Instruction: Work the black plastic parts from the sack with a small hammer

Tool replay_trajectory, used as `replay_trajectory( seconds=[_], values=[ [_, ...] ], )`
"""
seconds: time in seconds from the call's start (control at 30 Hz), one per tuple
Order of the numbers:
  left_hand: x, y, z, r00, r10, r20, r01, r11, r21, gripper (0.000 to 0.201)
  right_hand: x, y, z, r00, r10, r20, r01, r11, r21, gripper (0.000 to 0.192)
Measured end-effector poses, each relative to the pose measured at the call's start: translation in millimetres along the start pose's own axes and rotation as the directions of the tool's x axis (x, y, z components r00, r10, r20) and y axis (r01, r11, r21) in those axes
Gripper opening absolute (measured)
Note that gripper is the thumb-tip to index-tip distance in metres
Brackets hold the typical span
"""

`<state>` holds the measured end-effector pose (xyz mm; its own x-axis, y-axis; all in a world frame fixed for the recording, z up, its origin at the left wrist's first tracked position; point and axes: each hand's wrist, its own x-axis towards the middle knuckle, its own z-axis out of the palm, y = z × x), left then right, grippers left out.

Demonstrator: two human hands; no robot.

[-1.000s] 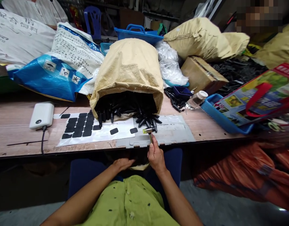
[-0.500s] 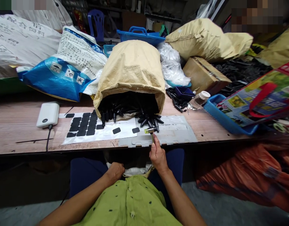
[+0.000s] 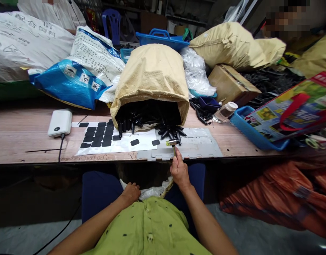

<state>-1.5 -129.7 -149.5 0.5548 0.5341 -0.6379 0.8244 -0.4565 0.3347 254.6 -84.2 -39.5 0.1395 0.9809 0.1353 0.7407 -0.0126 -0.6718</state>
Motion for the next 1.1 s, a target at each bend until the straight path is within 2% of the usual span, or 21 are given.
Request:
replay_trajectory(
  seconds=[0.17,0.3,0.43,0.53,0.6,0.7,0.73,0.77,0.8,0.83,0.87,0.9,0.93,0.97,1.0,1.1],
  values=[
    [1.0,5.8,-10.9,0.999,-0.032,0.031,0.030,0.999,0.040,0.046,-0.6,4.6,0.0,1.000,-0.002,0.021,0.001,0.999,0.033,0.056],
    [3.6,11.3,-22.3,0.999,-0.004,0.035,0.003,0.999,0.040,0.037,-0.5,5.0,-0.1,1.000,0.003,0.027,-0.005,0.998,0.065,0.056],
    [1.2,15.9,-40.8,0.999,0.027,0.038,-0.028,0.999,0.026,0.041,-0.2,1.4,0.1,1.000,0.005,0.010,-0.006,0.998,0.064,0.056],
    [-15.0,23.8,-70.9,0.998,0.054,0.020,-0.053,0.998,-0.038,0.046,-0.3,-0.7,-0.1,1.000,0.009,0.000,-0.009,0.998,0.070,0.056],
    [-33.0,31.1,-100.0,0.993,0.112,-0.033,-0.115,0.980,-0.160,0.046,-0.4,-1.1,-0.3,1.000,0.015,-0.002,-0.015,0.997,0.071,0.056],
    [-58.3,36.9,-150.9,0.959,0.210,-0.190,-0.273,0.864,-0.424,0.045,-0.4,-0.6,-0.5,1.000,0.015,0.006,-0.015,0.997,0.071,0.056],
    [-62.9,35.4,-168.0,0.959,0.170,-0.228,-0.266,0.819,-0.508,0.043,-0.3,-0.4,-0.5,1.000,0.014,0.007,-0.014,0.997,0.071,0.056],
    [-64.9,31.7,-184.4,0.951,0.072,-0.300,-0.236,0.797,-0.556,0.042,-0.3,-0.3,-0.5,1.000,0.013,0.009,-0.014,0.997,0.072,0.056],
    [-64.1,26.0,-199.8,0.906,-0.095,-0.412,-0.176,0.802,-0.571,0.042,-0.3,-0.2,-0.5,1.000,0.014,0.011,-0.015,0.997,0.074,0.057],
    [-60.9,18.7,-213.9,0.800,-0.283,-0.529,-0.086,0.819,-0.568,0.042,-0.3,-0.2,-0.5,1.000,0.017,0.010,-0.018,0.997,0.076,0.057],
    [-55.7,10.5,-226.5,0.650,-0.444,-0.616,0.025,0.823,-0.567,0.042,-0.3,-0.2,-0.5,1.000,0.020,0.010,-0.020,0.997,0.078,0.057],
    [-49.4,2.2,-237.6,0.506,-0.556,-0.660,0.134,0.806,-0.576,0.041,-0.3,-0.3,-0.5,1.000,0.021,0.009,-0.022,0.997,0.079,0.057],
    [-42.5,-5.4,-247.2,0.398,-0.624,-0.673,0.229,0.778,-0.585,0.041,-0.3,-0.3,-0.5,1.000,0.020,0.009,-0.021,0.997,0.080,0.057],
    [-35.6,-11.7,-255.3,0.338,-0.667,-0.664,0.307,0.745,-0.592,0.040,-0.4,-0.5,-0.5,1.000,0.019,0.008,-0.019,0.997,0.080,0.057],
    [-29.1,-16.3,-262.3,0.320,-0.695,-0.644,0.365,0.718,-0.593,0.040,-0.4,-0.6,-0.5,1.000,0.016,0.007,-0.016,0.997,0.080,0.057],
    [-15.5,-20.6,-277.2,0.351,-0.740,-0.575,0.452,0.671,-0.588,0.044,-0.7,-1.6,-0.7,1.000,0.011,0.003,-0.011,0.997,0.073,0.057]
  ],
)
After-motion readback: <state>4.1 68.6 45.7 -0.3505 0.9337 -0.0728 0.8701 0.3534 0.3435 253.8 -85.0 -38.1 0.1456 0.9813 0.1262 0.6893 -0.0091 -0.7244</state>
